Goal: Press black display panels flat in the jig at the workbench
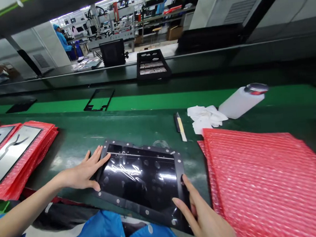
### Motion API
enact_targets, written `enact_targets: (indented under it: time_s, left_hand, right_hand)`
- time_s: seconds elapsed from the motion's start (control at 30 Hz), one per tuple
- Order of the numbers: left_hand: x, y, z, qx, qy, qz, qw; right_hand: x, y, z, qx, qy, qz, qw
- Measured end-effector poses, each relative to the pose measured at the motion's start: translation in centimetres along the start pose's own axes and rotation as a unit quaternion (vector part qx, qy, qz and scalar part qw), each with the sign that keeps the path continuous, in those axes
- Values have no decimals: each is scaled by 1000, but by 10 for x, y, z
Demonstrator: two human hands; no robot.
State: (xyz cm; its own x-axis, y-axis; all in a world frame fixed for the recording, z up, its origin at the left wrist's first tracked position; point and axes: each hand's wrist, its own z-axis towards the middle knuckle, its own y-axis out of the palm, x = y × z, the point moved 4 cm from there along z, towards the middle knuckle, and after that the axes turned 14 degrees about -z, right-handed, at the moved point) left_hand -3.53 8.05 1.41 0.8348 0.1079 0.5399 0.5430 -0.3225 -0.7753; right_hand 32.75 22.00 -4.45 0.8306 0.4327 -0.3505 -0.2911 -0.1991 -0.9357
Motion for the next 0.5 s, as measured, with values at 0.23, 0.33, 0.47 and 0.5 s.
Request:
enact_targets:
  time_s: [0.23,0.33,0.47,0.5]
  left_hand:
    - [9,21,-6,127,-4,35,991]
    - [10,33,-5,223,-25,63,972]
    - [8,43,-5,253,-30,81,964]
    - [7,43,-5,259,-29,88,961]
  right_hand:
    - [-36,-32,37,98,-171,-171,965]
    - [-81,-47,68,135,-243,-124,953]
    - [-125,-37,93,105,-304,-59,945]
    - [-130,-33,96,98,-309,-46,945]
